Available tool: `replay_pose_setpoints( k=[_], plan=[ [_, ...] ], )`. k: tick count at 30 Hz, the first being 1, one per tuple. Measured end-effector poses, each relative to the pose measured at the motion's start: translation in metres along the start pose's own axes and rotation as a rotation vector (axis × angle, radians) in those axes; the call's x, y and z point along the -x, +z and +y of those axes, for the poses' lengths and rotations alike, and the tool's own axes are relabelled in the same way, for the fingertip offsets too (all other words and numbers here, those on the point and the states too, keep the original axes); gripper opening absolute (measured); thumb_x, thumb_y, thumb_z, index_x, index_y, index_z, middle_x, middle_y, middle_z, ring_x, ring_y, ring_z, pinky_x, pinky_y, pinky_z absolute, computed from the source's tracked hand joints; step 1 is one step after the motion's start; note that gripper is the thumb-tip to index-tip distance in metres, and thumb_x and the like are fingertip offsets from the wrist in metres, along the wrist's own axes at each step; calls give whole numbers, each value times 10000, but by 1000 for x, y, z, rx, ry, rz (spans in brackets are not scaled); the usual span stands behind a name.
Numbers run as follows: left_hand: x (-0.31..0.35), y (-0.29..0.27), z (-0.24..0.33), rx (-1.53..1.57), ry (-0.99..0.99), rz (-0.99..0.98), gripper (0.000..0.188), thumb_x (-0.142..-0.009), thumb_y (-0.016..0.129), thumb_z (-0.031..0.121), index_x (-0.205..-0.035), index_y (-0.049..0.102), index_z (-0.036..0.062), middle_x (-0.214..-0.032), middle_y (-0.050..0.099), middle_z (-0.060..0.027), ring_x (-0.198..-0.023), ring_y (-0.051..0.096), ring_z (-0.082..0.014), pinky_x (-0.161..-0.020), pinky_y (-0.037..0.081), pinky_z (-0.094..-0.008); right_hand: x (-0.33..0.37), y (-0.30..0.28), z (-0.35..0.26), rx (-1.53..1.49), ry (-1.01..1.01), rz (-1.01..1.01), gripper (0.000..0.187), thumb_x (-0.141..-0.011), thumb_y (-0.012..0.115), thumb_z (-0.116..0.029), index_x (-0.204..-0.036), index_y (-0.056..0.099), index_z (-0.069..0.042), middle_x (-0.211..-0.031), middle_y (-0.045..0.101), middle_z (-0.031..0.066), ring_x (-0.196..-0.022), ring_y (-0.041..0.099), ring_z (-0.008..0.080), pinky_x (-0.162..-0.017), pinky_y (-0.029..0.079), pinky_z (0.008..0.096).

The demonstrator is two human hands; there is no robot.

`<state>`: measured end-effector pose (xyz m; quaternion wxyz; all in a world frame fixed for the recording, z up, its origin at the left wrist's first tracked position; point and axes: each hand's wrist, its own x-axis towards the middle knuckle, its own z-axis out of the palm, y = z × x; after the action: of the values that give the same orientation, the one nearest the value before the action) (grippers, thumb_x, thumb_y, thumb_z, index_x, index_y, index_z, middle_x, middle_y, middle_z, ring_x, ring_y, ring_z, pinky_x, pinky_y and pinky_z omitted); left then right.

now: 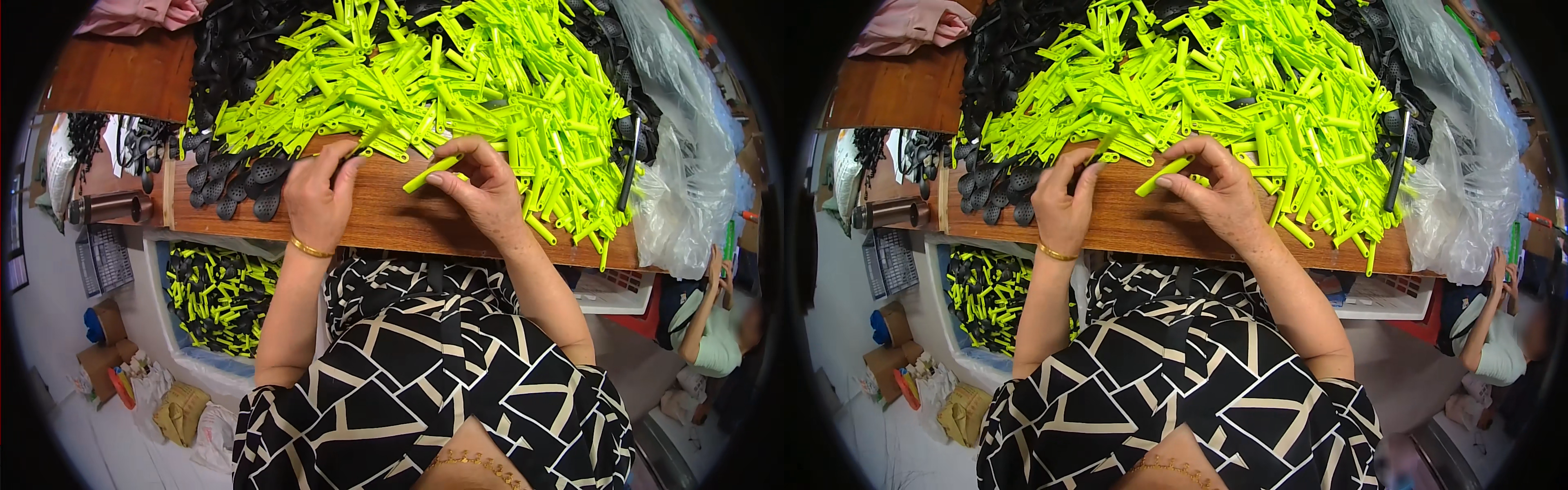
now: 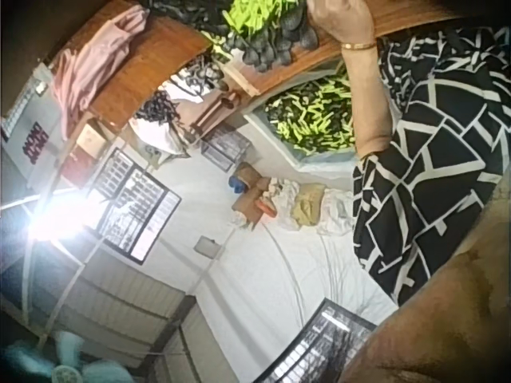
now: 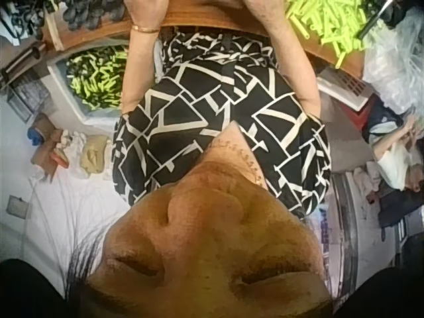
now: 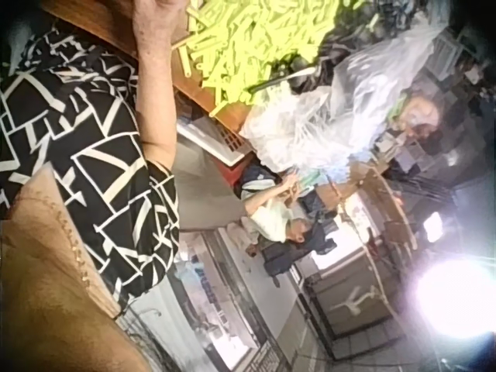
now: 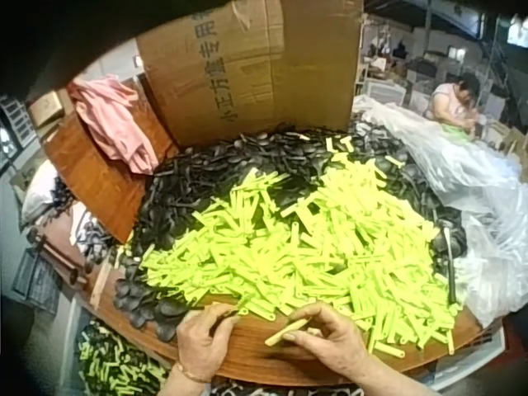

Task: The person assembles kitchen utensils by inserting neon green plastic handles into black slotted spoon heads. They repeatedly pick a handle and a spoon head, align them, and press them together, then place the completed utensil on the table. The process is continuous and repetitive throughout the clip.

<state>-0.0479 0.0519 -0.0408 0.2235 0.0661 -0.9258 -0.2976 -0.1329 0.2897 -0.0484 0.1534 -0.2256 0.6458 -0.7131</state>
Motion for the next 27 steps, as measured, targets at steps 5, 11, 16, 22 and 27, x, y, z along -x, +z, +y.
replay_pose_setpoints(
  k=[5, 11, 16, 22, 27],
  plan=[
    [25, 6, 21, 938, -487, -351, 233, -1064, 665, 34, -1282, 698, -41, -1049, 800, -93, -944, 762, -120, -834, 620, -264, -10, 6, -18, 202, -130, -54, 281, -936, 821, -64, -1187, 707, -10, -1129, 766, 80, -927, 748, 162, -812, 596, 306],
    [29, -4, 37, 858, -561, -535, 296, -1078, 659, 39, -1358, 651, -59, -1110, 788, -117, -972, 763, -141, -885, 621, -273, -13, 2, -36, 433, -130, -202, 242, -939, 807, -116, -1148, 726, -23, -1070, 775, 113, -902, 770, 259, -794, 601, 346],
    [29, -4, 46, 683, -518, -546, 271, -1074, 667, 49, -1325, 681, -50, -1063, 801, -111, -941, 773, -140, -858, 625, -273, -13, 5, -40, 504, -17, -252, 222, -941, 801, -132, -1113, 722, -16, -1022, 771, 127, -884, 767, 282, -764, 594, 363],
    [37, -2, 46, 549, -420, -459, 211, -1069, 670, 51, -1246, 735, -43, -1004, 812, -97, -891, 783, -131, -814, 632, -272, 3, 16, -31, 660, -115, -129, 258, -906, 853, -145, -1120, 752, -42, -1054, 796, 69, -935, 780, 229, -795, 604, 333],
    [54, 3, 38, 564, -436, -492, 211, -1067, 668, 55, -1240, 742, -40, -991, 813, -98, -884, 787, -132, -807, 634, -277, 17, 15, -24, 762, -114, -131, 346, -886, 865, -231, -1153, 730, -57, -934, 753, 118, -863, 743, 315, -807, 567, 415]
  ],
)
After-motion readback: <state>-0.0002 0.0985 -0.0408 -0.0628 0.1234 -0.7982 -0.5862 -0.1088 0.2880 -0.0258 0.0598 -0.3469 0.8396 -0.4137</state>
